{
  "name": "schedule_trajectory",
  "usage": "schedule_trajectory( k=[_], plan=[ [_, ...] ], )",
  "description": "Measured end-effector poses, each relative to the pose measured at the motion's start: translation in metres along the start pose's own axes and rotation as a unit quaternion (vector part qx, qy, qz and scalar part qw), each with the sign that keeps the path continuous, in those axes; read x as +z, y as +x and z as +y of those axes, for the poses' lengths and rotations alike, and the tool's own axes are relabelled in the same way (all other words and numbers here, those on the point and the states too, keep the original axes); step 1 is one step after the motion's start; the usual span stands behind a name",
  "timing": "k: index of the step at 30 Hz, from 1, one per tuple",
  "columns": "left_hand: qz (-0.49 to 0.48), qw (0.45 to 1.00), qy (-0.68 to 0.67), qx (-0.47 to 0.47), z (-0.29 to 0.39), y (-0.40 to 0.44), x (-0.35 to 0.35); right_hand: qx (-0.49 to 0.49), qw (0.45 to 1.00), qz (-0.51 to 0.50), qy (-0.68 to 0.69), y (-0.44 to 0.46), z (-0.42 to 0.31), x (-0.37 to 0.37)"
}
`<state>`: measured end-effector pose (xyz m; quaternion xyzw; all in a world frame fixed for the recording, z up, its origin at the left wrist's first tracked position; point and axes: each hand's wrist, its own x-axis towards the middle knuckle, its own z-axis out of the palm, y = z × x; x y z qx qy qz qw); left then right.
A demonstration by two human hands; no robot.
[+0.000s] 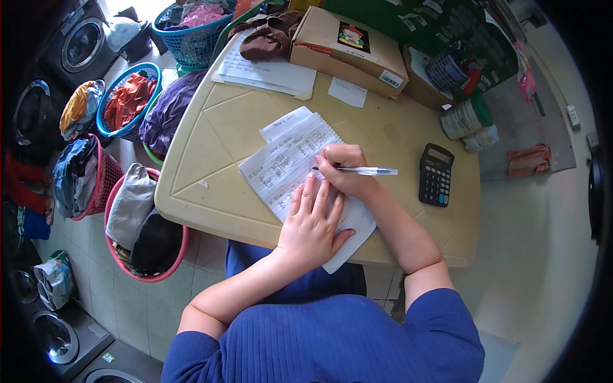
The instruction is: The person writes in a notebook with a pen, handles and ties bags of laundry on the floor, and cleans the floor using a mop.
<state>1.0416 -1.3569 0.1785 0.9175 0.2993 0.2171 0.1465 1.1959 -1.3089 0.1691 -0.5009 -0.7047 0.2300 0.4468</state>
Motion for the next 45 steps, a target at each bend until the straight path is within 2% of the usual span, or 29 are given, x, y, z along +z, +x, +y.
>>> schedule_trajectory(
  k=[5, 21, 24, 26, 31, 33, 35, 37, 38, 39, 41, 45],
  plan=[
    [-0.004, 1.0, 0.003, 0.001, 0.0, 0.001, 0.0, -0.038, 0.999, -0.011, -0.035, 0.004, -0.007, 0.001],
    [-0.006, 1.0, 0.01, 0.006, 0.001, 0.0, 0.001, -0.029, 0.999, 0.008, -0.029, 0.002, -0.007, 0.002],
    [0.0, 1.0, 0.01, 0.007, 0.001, 0.0, 0.001, -0.034, 0.999, -0.014, -0.032, 0.002, -0.006, -0.001],
    [0.007, 1.0, 0.009, 0.008, 0.001, 0.0, 0.0, -0.008, 1.0, -0.012, -0.017, -0.001, -0.001, -0.001],
    [-0.011, 1.0, 0.016, 0.001, 0.002, -0.001, -0.001, -0.07, 0.996, -0.003, -0.056, -0.001, -0.004, 0.0],
    [-0.004, 1.0, 0.008, 0.0, 0.002, -0.002, 0.002, 0.015, 0.999, 0.027, -0.02, -0.002, -0.005, -0.002],
    [0.003, 1.0, -0.001, -0.001, 0.003, -0.003, 0.0, 0.038, 0.997, 0.064, -0.031, -0.002, 0.007, -0.006],
    [-0.006, 1.0, 0.005, -0.015, 0.005, -0.002, -0.006, 0.112, 0.962, 0.124, 0.214, 0.003, -0.002, -0.01],
    [-0.004, 1.0, 0.005, -0.015, 0.004, -0.001, -0.006, 0.128, 0.964, 0.088, 0.216, 0.002, -0.003, -0.014],
    [-0.01, 1.0, -0.002, -0.021, 0.003, -0.001, -0.006, 0.128, 0.964, 0.087, 0.216, 0.001, -0.002, -0.013],
    [-0.016, 1.0, -0.01, -0.026, 0.002, 0.0, -0.008, 0.109, 0.986, 0.023, 0.127, -0.001, 0.003, -0.009],
    [-0.042, 0.999, -0.02, -0.025, -0.002, 0.002, -0.01, 0.073, 0.997, 0.028, -0.007, 0.0, -0.008, -0.01]
  ],
)
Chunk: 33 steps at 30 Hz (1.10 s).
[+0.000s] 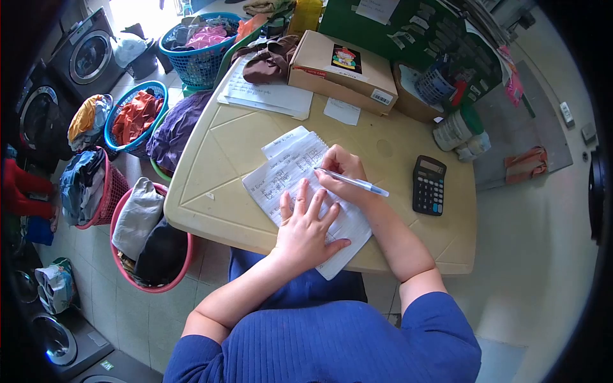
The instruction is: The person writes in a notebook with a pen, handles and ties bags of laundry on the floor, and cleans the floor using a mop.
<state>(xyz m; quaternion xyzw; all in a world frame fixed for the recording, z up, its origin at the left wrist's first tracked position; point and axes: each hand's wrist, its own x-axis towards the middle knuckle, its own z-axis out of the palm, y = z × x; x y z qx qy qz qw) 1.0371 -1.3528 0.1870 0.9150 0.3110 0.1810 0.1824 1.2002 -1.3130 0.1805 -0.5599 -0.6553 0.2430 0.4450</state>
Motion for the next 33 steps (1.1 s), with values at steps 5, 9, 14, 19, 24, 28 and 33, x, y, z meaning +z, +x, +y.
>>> schedule_trajectory(
  k=[5, 9, 14, 19, 24, 28, 33],
  plan=[
    [0.022, 1.0, -0.001, 0.007, -0.002, 0.0, 0.006, -0.039, 0.998, -0.04, 0.032, -0.001, 0.012, 0.001],
    [0.03, 0.999, 0.011, 0.012, -0.004, -0.001, 0.008, -0.067, 0.997, -0.023, -0.011, 0.0, 0.009, 0.004],
    [0.016, 1.0, 0.012, 0.012, -0.004, 0.0, 0.007, -0.091, 0.995, -0.022, -0.035, 0.003, 0.006, 0.006],
    [0.024, 1.0, 0.012, 0.013, -0.004, 0.001, 0.007, -0.091, 0.994, -0.056, -0.014, 0.002, 0.009, 0.002],
    [0.03, 0.999, 0.013, 0.014, -0.004, 0.0, 0.007, -0.074, 0.997, -0.023, 0.007, 0.0, 0.009, 0.005],
    [0.016, 0.999, 0.024, 0.014, -0.004, 0.0, 0.007, -0.108, 0.993, -0.032, -0.027, 0.002, 0.004, 0.004],
    [0.027, 0.999, 0.018, 0.016, -0.003, 0.0, 0.007, -0.077, 0.997, -0.016, -0.012, 0.0, 0.01, 0.005]
  ],
)
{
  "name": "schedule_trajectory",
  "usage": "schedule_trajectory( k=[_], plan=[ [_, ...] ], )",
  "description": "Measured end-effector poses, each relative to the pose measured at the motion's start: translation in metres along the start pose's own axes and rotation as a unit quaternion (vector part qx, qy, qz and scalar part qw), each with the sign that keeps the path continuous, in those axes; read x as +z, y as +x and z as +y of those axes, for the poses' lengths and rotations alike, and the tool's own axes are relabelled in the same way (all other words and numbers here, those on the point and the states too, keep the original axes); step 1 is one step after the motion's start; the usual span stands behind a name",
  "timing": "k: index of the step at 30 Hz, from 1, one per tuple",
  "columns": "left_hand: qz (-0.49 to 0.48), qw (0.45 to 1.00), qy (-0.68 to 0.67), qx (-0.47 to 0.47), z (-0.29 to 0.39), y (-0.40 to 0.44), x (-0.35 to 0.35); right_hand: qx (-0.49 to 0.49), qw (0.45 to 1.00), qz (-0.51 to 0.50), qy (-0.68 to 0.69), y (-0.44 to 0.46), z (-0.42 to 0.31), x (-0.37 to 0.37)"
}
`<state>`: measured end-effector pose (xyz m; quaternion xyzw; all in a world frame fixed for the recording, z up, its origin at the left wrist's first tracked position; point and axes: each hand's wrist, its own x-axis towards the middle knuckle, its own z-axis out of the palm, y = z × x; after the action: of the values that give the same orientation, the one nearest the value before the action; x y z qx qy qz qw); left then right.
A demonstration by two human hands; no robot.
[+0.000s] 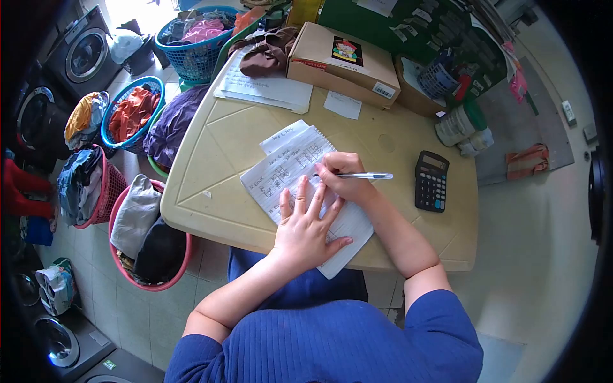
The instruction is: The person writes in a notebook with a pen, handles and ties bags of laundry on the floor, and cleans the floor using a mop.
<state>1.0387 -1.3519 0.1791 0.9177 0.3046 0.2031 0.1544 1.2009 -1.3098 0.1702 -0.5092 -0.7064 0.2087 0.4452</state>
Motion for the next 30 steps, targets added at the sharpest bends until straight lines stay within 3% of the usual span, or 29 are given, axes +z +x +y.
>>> schedule_trajectory(
  k=[17, 20, 30],
  plan=[
    [-0.003, 1.0, 0.018, -0.003, 0.001, 0.002, -0.003, -0.003, 1.0, -0.021, -0.006, 0.002, 0.003, -0.004],
    [-0.004, 1.0, 0.014, 0.0, 0.001, 0.001, -0.002, 0.034, 0.999, 0.016, -0.005, 0.001, 0.001, -0.001],
    [0.002, 1.0, 0.016, -0.004, 0.001, 0.001, -0.002, 0.001, 1.0, 0.01, -0.004, 0.001, 0.001, -0.001]
  ],
)
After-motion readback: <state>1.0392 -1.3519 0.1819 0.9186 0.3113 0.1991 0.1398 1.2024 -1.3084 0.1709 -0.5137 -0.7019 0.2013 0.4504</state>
